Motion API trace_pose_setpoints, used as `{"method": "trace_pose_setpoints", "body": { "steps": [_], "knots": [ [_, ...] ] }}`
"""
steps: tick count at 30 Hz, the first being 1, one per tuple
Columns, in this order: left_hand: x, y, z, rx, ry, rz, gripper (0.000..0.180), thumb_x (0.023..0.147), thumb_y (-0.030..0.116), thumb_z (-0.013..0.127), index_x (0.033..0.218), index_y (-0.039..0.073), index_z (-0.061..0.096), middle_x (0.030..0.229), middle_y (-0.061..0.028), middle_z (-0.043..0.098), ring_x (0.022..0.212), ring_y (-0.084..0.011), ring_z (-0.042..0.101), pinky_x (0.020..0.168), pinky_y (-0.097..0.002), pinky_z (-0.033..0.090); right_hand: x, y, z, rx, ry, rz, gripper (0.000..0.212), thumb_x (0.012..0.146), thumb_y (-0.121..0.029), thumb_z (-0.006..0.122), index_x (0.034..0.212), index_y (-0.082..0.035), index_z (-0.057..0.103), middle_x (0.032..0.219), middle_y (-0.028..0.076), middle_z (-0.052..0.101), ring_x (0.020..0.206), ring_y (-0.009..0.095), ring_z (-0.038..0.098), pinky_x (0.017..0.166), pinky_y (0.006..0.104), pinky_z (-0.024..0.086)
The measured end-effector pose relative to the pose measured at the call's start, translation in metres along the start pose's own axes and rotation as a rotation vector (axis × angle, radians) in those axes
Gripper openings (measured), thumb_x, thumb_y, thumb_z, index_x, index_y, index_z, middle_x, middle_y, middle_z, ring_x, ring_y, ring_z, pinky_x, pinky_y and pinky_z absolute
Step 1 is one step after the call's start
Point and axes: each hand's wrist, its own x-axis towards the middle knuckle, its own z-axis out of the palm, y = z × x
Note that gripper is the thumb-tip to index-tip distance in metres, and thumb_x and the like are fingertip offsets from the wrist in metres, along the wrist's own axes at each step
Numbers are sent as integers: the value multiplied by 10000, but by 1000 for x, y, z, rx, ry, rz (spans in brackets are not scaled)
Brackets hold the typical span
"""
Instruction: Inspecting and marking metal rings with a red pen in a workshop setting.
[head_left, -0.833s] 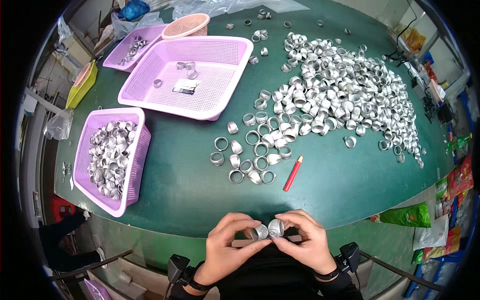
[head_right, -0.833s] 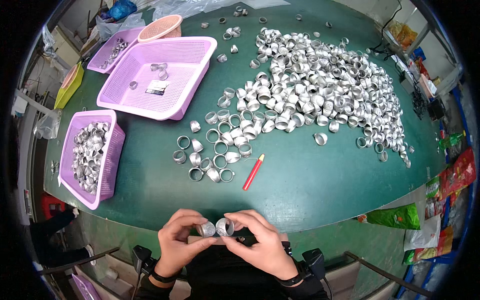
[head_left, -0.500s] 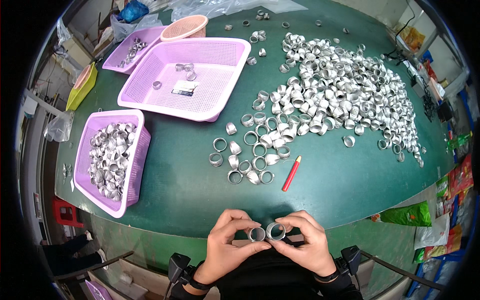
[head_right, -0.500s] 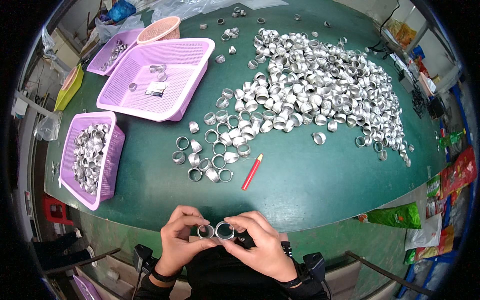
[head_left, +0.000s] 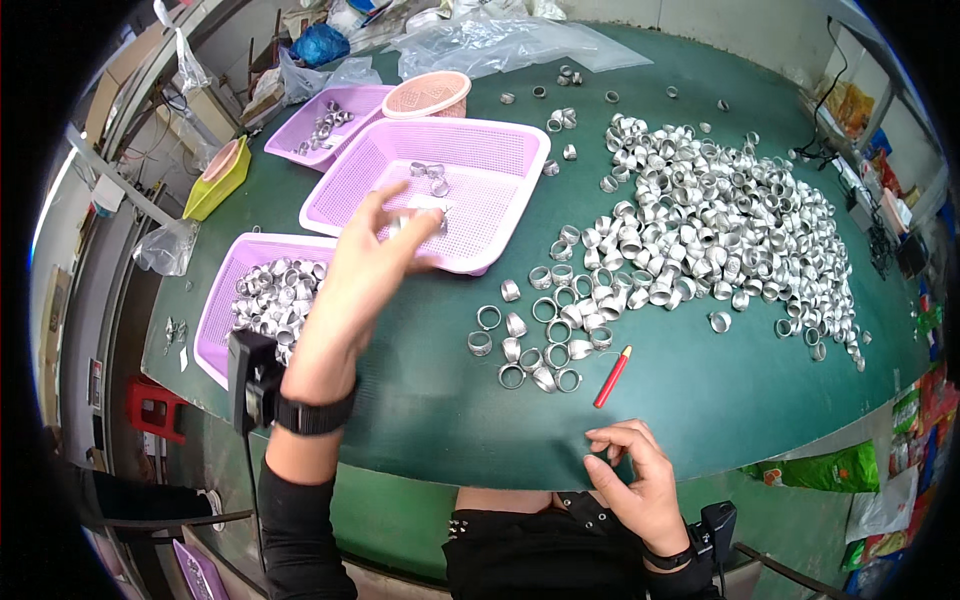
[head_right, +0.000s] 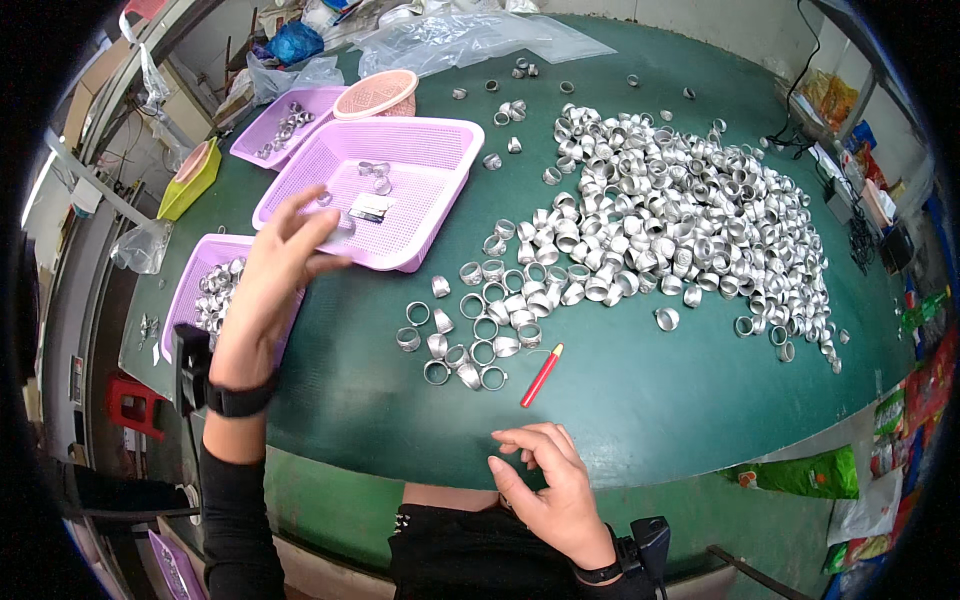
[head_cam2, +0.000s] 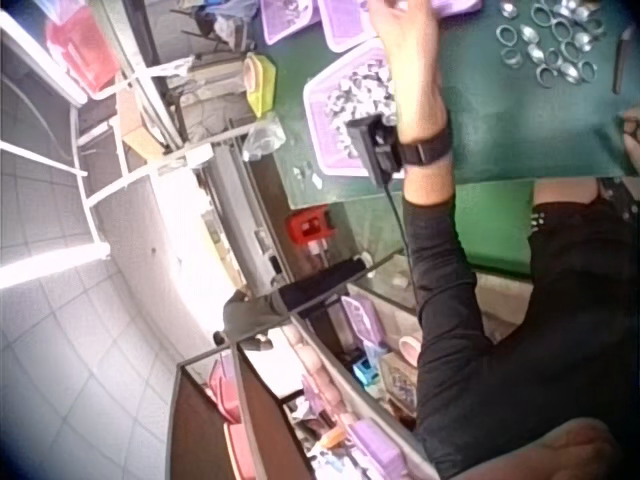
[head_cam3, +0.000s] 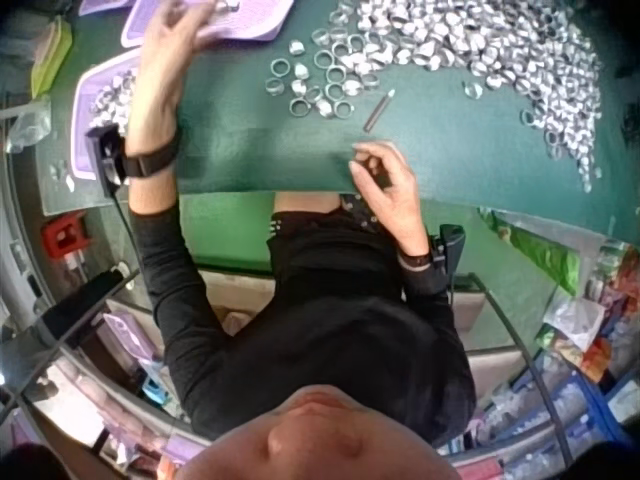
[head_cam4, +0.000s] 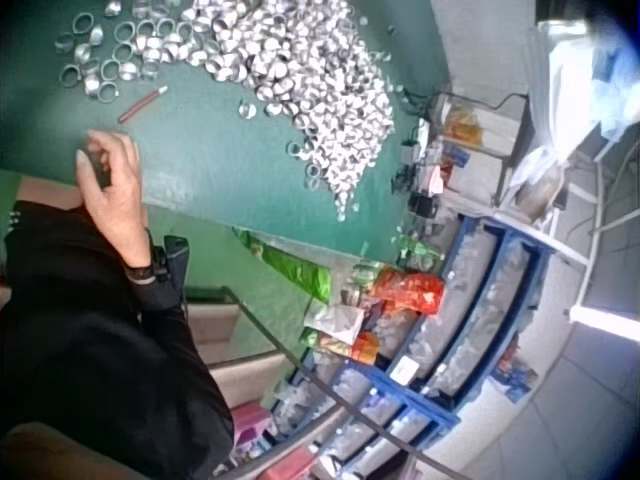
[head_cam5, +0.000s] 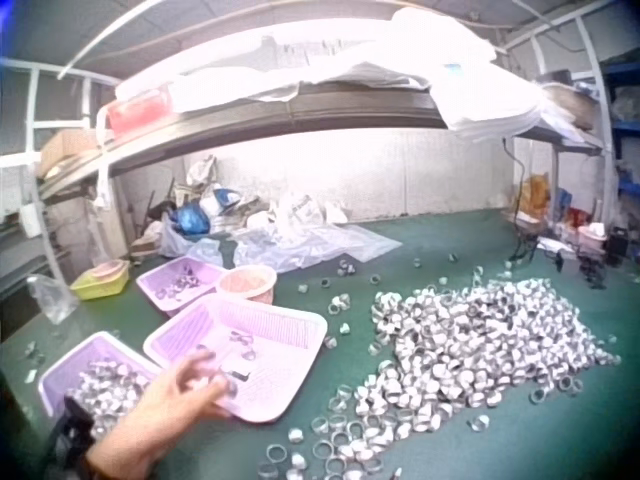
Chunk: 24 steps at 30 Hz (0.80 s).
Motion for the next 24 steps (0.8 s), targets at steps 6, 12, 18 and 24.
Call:
{"method": "trace_pose_setpoints", "body": {
  "steps": [6,12,18,24],
  "knots": [
    [-32,4,5,443,-371,157,246,775,159,552,941,-23,546,786,-80,589,727,-121,545,678,-227,420,-2,9,-27,-112,-38,8,218,702,-67,602,910,-33,546,847,75,528,735,183,474,604,259,395],
    [-57,-77,37,833,-346,334,592,764,314,544,1172,-57,328,1157,-278,364,1097,-357,368,899,-368,321,71,33,-51,-398,-99,-259,256,733,-109,548,979,-40,520,967,117,521,937,279,462,812,341,365],
    [-61,-95,79,514,-439,398,447,773,184,512,1083,-100,359,1167,-284,335,1133,-406,291,942,-403,255,115,47,-25,-634,-76,-349,310,758,-208,526,1044,-91,506,1102,100,445,1056,306,358,894,411,276],
    [-86,-86,77,548,-485,402,418,776,170,509,1090,-75,382,1179,-243,347,1145,-374,293,940,-398,259,101,43,-28,-731,-333,-274,254,779,-256,497,980,-108,545,1076,79,464,1075,290,336,919,439,207]
  ]
}}
